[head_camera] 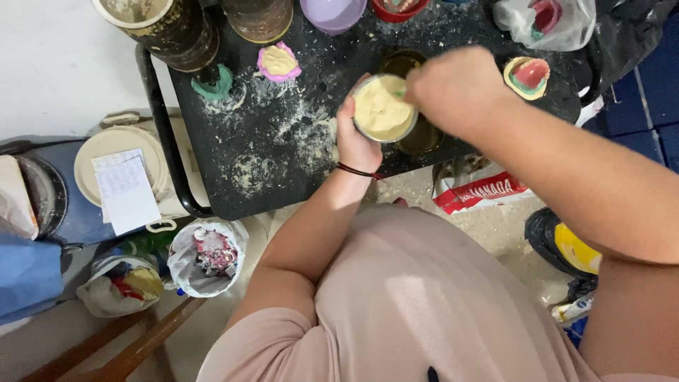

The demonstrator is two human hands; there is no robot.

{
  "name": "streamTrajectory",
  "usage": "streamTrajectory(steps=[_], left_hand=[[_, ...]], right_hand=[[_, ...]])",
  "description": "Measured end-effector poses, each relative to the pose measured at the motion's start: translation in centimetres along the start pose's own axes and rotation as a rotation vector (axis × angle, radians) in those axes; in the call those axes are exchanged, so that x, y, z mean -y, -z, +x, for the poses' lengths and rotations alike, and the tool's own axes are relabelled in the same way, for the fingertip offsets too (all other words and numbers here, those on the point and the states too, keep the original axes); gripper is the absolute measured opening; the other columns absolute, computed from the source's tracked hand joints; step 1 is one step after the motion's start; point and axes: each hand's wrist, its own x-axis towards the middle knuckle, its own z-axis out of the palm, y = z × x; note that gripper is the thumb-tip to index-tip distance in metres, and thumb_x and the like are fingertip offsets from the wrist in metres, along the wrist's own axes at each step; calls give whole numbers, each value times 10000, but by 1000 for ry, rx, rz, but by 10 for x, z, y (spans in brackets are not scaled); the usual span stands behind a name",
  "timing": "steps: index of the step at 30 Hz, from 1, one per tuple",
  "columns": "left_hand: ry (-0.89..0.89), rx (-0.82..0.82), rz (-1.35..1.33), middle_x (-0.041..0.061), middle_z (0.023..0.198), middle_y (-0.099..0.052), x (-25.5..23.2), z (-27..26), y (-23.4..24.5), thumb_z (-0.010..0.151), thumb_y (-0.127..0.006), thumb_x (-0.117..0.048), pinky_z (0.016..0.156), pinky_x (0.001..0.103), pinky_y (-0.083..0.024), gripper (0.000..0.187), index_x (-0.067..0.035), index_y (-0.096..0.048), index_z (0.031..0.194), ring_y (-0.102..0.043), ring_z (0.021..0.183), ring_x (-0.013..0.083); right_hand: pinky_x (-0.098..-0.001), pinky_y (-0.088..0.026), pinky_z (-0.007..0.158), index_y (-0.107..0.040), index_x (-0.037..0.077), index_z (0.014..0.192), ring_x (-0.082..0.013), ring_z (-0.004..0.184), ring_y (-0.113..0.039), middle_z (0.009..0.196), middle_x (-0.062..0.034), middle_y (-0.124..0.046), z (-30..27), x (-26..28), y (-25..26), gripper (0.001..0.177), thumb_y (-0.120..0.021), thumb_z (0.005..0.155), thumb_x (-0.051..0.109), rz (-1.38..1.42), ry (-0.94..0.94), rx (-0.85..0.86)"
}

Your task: The person mixes a white powder with a liquid in a small container using a green spatula. They then spread the resulting paste onto a dental mold and use a tool to smooth the surface.

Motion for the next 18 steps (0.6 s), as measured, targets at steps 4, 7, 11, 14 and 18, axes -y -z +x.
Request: streamTrajectory(steps=[4,7,11,14,18], left_hand=[[-42,-15,13,216,1292,-675,-3,1,-5,989,-603,-446,962,516,-554,561,-66,-612,1402,-638,1184,378],[-16,54,-21,216,1301,-693,5,-2,-7,1009,-634,-430,978,516,-556,569,-46,-595,1426,-665,1177,371],[0,8,1,220,1327,-667,1,4,-4,995,-604,-449,1002,521,-528,568,-67,-617,1415,-629,1216,382],[12,32,-12,208,1299,-682,8,-5,-10,998,-616,-430,974,505,-540,559,-59,-606,1415,-647,1179,369],[-10,43,14,242,1332,-666,6,-3,-9,1003,-573,-424,1028,541,-529,541,-45,-631,1384,-626,1232,398]], right_hand=[[-384,-514,419,-707,217,766,-245,614,-727,708,26,-713,-5,20,-17,113,-712,735,109,-31,86,-156],[-418,-614,509,-750,150,921,-265,730,-767,801,18,-749,-8,8,17,54,-713,895,121,-27,56,49],[-370,-530,480,-700,198,821,-240,635,-713,725,41,-709,-10,17,-18,85,-661,862,134,-16,26,-42],[-365,-547,499,-696,180,811,-219,650,-694,717,42,-686,-14,14,7,88,-764,784,130,-28,68,-27],[-359,-547,482,-732,204,953,-222,669,-766,795,59,-771,-15,2,12,146,-616,971,117,-28,-63,115]])
